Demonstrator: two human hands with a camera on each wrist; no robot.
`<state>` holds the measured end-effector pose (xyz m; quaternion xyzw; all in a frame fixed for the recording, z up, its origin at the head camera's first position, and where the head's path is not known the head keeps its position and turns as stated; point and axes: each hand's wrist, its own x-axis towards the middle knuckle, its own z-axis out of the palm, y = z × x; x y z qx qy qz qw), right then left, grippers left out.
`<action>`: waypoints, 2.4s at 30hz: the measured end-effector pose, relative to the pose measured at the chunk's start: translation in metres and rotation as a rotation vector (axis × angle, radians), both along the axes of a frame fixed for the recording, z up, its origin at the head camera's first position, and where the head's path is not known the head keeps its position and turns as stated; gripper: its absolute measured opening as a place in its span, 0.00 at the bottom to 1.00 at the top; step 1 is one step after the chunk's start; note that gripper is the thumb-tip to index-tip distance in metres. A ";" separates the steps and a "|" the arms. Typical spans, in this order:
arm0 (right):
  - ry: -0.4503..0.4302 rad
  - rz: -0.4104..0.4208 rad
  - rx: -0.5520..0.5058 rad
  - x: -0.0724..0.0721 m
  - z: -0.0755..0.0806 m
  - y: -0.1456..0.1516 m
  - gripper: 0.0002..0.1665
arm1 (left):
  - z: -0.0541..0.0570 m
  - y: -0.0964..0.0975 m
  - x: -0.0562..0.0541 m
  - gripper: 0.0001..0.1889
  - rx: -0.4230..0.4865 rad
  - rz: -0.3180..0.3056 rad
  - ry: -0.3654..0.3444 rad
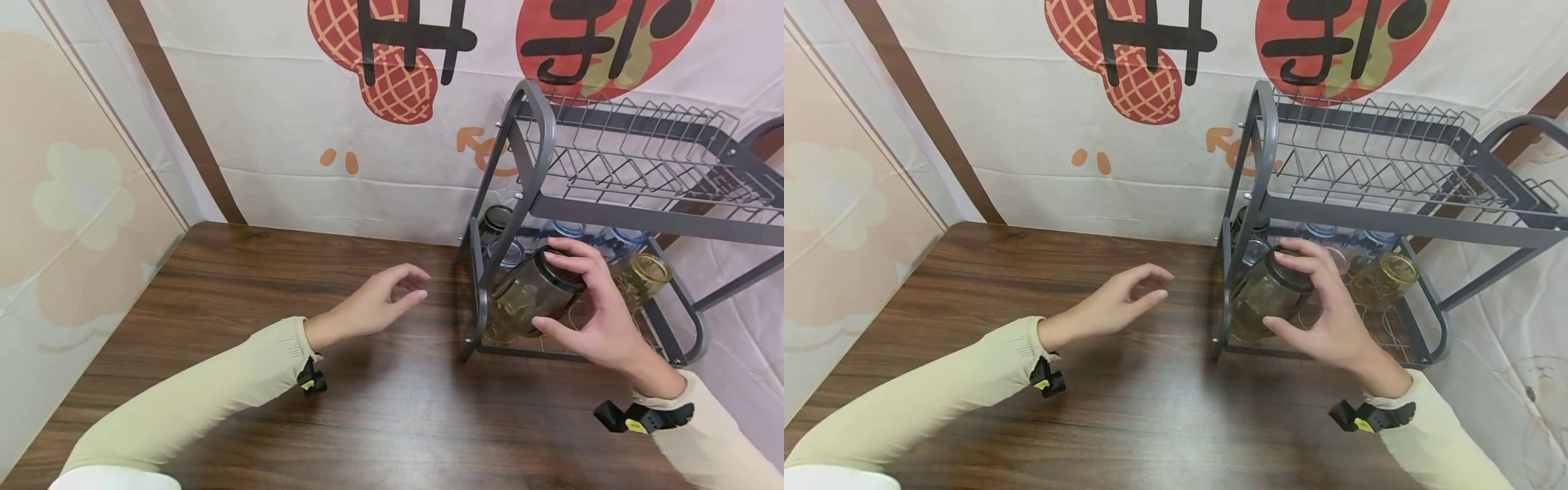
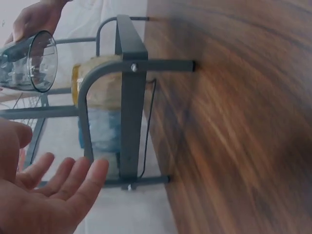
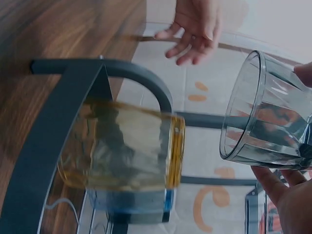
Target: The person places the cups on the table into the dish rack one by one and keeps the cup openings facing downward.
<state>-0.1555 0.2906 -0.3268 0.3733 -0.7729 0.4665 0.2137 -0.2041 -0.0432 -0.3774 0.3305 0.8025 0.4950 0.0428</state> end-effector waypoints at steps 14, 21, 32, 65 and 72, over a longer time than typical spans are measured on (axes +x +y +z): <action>0.000 -0.077 0.008 0.000 0.009 0.026 0.54 | -0.020 0.049 0.001 0.14 0.014 -0.099 -0.284; 0.007 -0.201 0.131 0.004 0.017 0.040 0.53 | -0.028 0.068 0.006 0.14 -0.013 -0.126 -0.321; -0.040 -0.310 0.332 0.004 0.019 0.063 0.60 | -0.032 0.086 0.009 0.09 -0.007 -0.107 -0.281; -0.130 -0.330 0.567 -0.009 -0.031 0.099 0.48 | -0.029 0.090 0.007 0.10 -0.094 -0.040 -0.231; -0.139 -0.342 0.572 -0.011 -0.041 0.099 0.49 | -0.029 0.088 0.006 0.10 -0.099 -0.045 -0.236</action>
